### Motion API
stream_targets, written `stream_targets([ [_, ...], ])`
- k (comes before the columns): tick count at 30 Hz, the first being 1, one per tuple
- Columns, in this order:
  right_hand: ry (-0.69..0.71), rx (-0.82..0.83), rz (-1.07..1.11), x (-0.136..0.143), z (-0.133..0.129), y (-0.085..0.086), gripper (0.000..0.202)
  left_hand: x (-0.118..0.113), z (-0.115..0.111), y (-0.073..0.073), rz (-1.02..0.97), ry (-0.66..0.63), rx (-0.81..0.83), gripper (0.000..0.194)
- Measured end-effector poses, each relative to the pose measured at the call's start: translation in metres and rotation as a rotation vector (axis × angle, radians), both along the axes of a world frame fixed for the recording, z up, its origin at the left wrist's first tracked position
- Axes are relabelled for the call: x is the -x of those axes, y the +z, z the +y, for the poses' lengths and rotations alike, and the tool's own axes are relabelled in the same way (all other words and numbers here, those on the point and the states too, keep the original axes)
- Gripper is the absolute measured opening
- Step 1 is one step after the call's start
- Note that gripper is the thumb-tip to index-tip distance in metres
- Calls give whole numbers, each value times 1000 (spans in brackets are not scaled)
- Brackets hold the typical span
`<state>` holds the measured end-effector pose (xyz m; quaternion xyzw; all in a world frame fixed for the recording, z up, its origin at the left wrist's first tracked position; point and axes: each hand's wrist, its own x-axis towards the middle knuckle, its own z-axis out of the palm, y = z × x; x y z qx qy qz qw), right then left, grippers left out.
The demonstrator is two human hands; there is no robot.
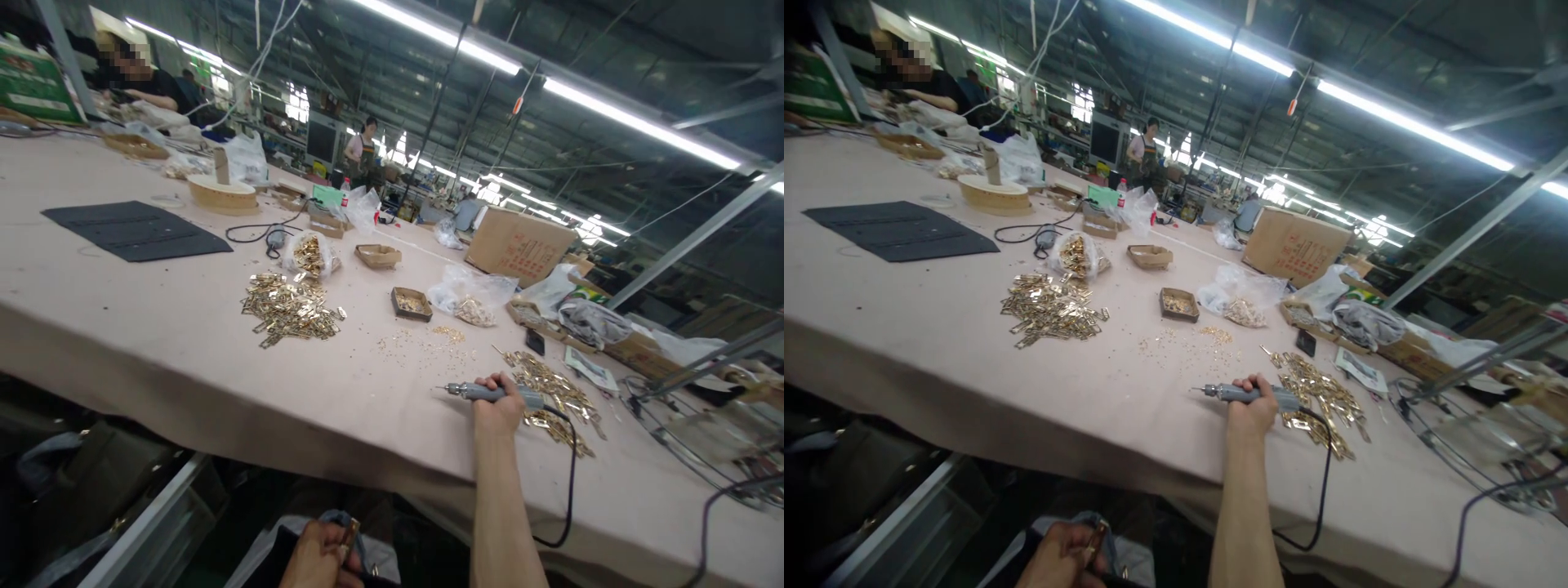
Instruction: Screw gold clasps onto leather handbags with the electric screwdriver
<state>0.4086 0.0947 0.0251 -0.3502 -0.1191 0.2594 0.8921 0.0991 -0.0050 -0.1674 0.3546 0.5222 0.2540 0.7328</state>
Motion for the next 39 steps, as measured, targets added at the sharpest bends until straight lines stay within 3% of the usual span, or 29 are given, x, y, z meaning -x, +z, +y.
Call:
stream_targets([
  [4,27,-23,27,30,-50,6,15,3,0,21,-49,-73,6,15],
  [8,97,-15,-69,90,-95,-4,9,3,5,21,-72,-77,53,9],
  [12,86,159,-168,158,-122,-36,10,5,5,13,-83,-72,92,10],
  [16,72,240,-332,196,-127,-75,14,6,6,12,-96,-85,88,11],
  [19,114,239,-401,207,-126,-94,15,6,7,12,-94,-91,90,11],
  [23,160,233,-431,213,-125,-106,16,6,7,12,-101,-102,98,12],
  [39,146,306,-537,222,-121,-118,19,9,7,11,-119,-106,67,16],
])
